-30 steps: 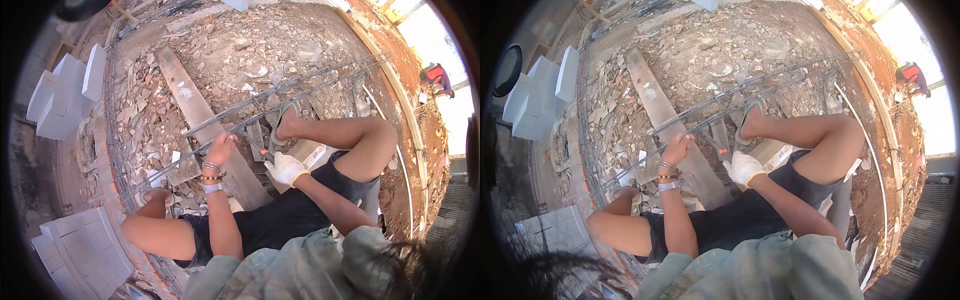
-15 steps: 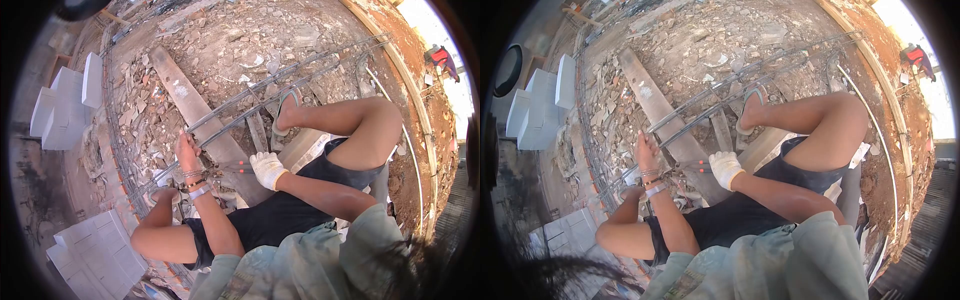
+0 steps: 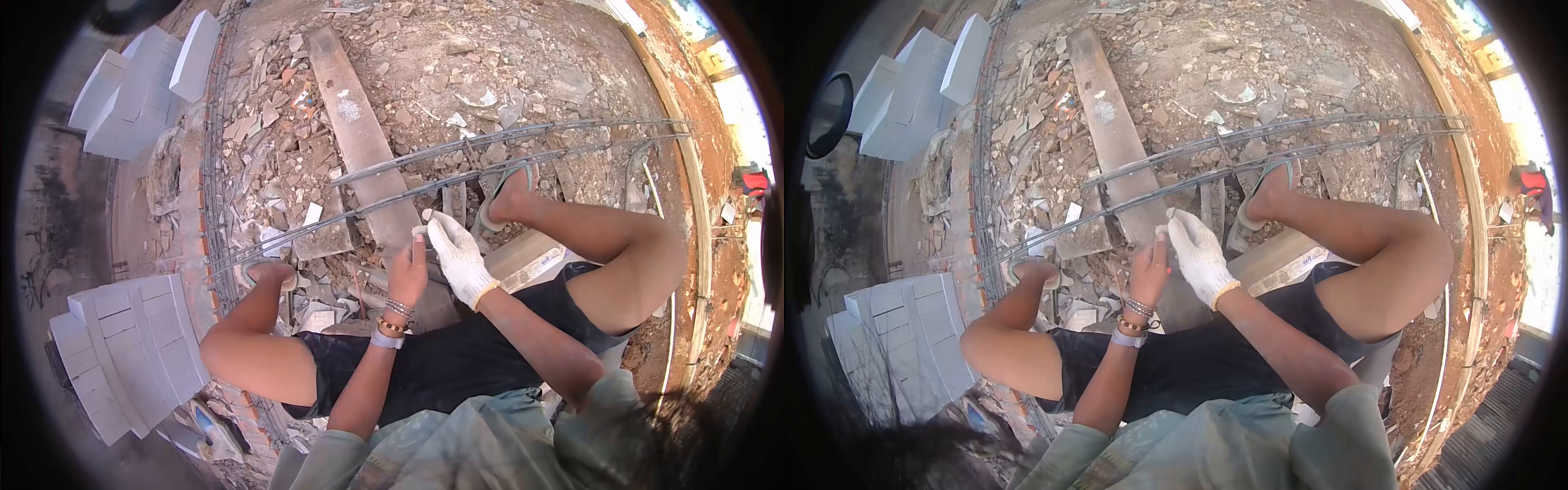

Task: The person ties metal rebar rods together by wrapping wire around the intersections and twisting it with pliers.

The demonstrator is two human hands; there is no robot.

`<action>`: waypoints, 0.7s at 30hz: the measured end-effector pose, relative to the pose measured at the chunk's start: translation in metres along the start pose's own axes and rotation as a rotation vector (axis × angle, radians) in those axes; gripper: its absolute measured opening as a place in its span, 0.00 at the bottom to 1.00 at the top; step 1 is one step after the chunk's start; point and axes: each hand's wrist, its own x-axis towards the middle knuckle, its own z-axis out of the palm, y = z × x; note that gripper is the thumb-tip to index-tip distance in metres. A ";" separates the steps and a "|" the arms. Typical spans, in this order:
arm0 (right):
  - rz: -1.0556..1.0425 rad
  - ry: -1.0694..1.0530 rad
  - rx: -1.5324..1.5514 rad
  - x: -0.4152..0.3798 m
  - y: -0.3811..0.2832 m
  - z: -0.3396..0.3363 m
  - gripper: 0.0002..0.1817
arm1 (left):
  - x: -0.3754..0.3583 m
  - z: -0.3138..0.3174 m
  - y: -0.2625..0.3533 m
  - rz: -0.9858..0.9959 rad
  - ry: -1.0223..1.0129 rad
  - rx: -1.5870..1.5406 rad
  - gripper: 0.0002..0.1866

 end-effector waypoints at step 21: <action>0.138 0.116 0.310 0.029 0.005 -0.043 0.10 | -0.011 0.040 -0.033 -0.170 -0.273 -0.064 0.29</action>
